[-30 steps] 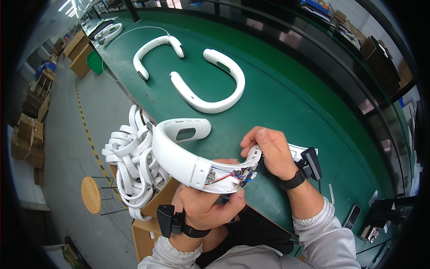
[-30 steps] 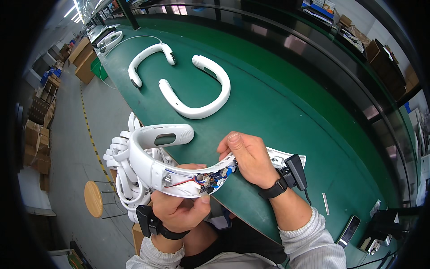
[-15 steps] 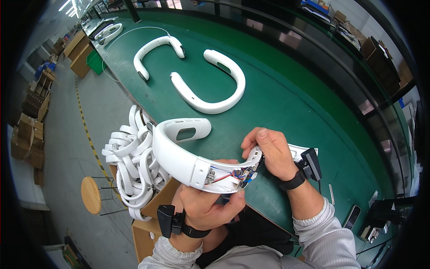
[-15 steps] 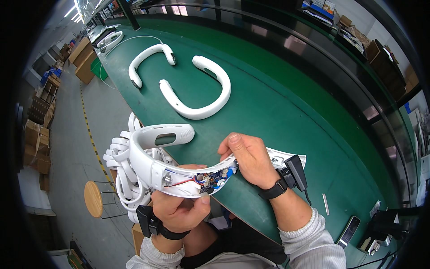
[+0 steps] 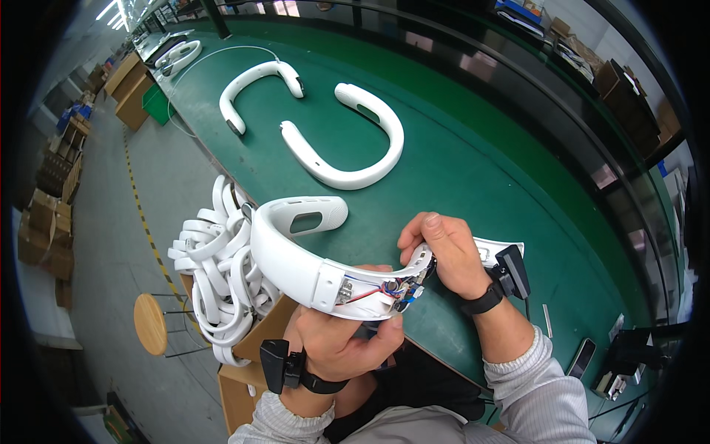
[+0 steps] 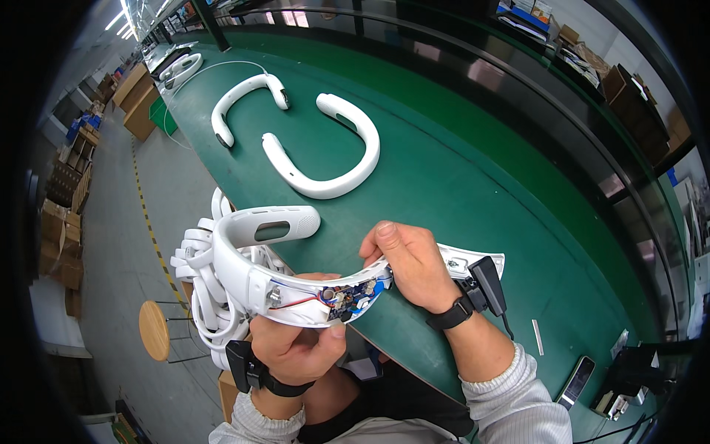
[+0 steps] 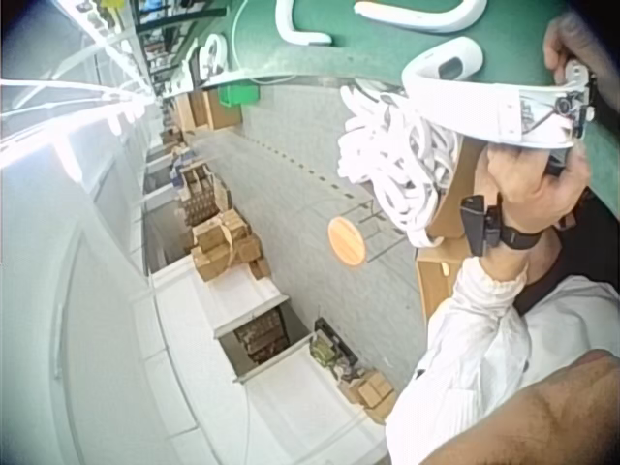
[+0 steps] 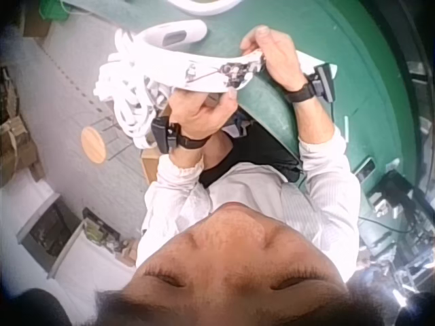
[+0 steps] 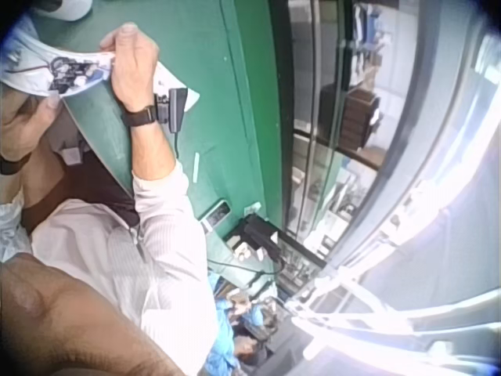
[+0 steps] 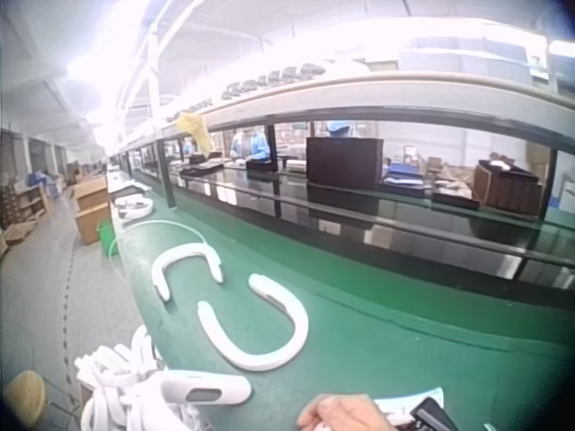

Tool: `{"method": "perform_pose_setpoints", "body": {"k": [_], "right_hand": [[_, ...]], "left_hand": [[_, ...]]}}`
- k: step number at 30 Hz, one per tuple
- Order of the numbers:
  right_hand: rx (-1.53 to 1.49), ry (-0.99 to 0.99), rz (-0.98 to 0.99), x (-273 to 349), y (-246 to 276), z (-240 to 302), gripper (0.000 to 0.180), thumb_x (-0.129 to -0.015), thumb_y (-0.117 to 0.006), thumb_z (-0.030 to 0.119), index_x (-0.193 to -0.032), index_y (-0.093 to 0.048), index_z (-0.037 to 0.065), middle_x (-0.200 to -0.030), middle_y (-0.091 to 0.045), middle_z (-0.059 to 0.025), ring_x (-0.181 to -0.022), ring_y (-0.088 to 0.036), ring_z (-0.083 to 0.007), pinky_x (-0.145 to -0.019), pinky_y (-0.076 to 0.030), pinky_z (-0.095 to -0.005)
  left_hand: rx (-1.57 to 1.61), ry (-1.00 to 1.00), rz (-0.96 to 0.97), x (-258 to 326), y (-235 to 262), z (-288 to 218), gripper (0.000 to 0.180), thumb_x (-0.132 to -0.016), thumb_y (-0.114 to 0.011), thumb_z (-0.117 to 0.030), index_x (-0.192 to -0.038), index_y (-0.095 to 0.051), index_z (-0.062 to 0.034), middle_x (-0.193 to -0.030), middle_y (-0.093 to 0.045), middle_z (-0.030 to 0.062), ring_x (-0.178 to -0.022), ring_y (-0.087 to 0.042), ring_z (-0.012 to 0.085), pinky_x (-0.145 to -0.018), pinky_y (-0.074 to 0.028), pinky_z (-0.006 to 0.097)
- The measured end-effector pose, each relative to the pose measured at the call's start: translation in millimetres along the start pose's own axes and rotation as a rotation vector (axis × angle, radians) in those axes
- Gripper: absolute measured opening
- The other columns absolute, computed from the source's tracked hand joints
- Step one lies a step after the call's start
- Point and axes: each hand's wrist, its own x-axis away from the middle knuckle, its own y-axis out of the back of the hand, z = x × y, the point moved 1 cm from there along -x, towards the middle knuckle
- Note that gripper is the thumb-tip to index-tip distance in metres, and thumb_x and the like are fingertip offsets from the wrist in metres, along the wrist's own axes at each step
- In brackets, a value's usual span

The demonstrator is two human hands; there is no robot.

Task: Assembling the internal components and battery into the plastic casing of a neck massager.

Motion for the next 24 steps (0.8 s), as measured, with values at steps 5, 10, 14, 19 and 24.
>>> {"method": "perform_pose_setpoints", "body": {"k": [5,10,14,19,24], "right_hand": [[0.016,0.002,0.004,0.9,-0.4,0.3,0.064,-0.106,-0.036,0.053,-0.090,-0.066,-0.001,-0.073,-0.066,-0.0078,-0.067,-0.063,-0.0123,-0.061,-0.049,-0.0241],[0.016,0.013,0.002,1.4,-1.9,2.1,0.065,-0.106,-0.035,0.053,-0.089,-0.066,-0.002,-0.073,-0.066,-0.0080,-0.067,-0.063,-0.0124,-0.061,-0.049,-0.0236],[-0.004,0.009,0.003,2.1,-2.0,3.1,0.065,-0.106,-0.035,0.054,-0.089,-0.066,-0.002,-0.073,-0.066,-0.0081,-0.067,-0.063,-0.0124,-0.061,-0.049,-0.0235],[-0.005,0.001,0.008,2.0,-0.8,-0.2,0.066,-0.106,-0.035,0.054,-0.088,-0.065,-0.002,-0.073,-0.065,-0.0080,-0.068,-0.063,-0.0125,-0.061,-0.049,-0.0235],[-0.011,0.017,-0.006,1.2,-3.9,0.4,0.068,-0.104,-0.036,0.057,-0.087,-0.065,-0.002,-0.074,-0.064,-0.0073,-0.066,-0.062,-0.0123,-0.061,-0.048,-0.0233]], "left_hand": [[-0.007,-0.007,-0.001,1.7,0.6,0.0,0.023,-0.069,-0.075,-0.009,-0.091,-0.075,-0.0040,-0.097,-0.074,0.0161,-0.083,-0.073,0.0281,-0.069,-0.058,0.034],[-0.002,0.003,0.001,1.5,2.1,-1.1,0.023,-0.069,-0.075,-0.009,-0.092,-0.075,-0.0039,-0.097,-0.074,0.0157,-0.082,-0.073,0.0277,-0.069,-0.058,0.034],[0.005,-0.011,-0.001,1.2,1.9,-2.3,0.023,-0.069,-0.075,-0.009,-0.092,-0.076,-0.0039,-0.097,-0.074,0.0155,-0.082,-0.073,0.0274,-0.069,-0.057,0.034],[-0.025,-0.008,0.001,2.7,1.8,-1.4,0.024,-0.069,-0.075,-0.009,-0.092,-0.076,-0.0029,-0.097,-0.074,0.0157,-0.082,-0.073,0.0277,-0.070,-0.058,0.034],[0.030,0.002,-0.004,4.9,4.6,-0.8,0.023,-0.073,-0.074,-0.009,-0.093,-0.074,0.0018,-0.098,-0.074,0.0184,-0.081,-0.072,0.0266,-0.070,-0.057,0.034]]}}
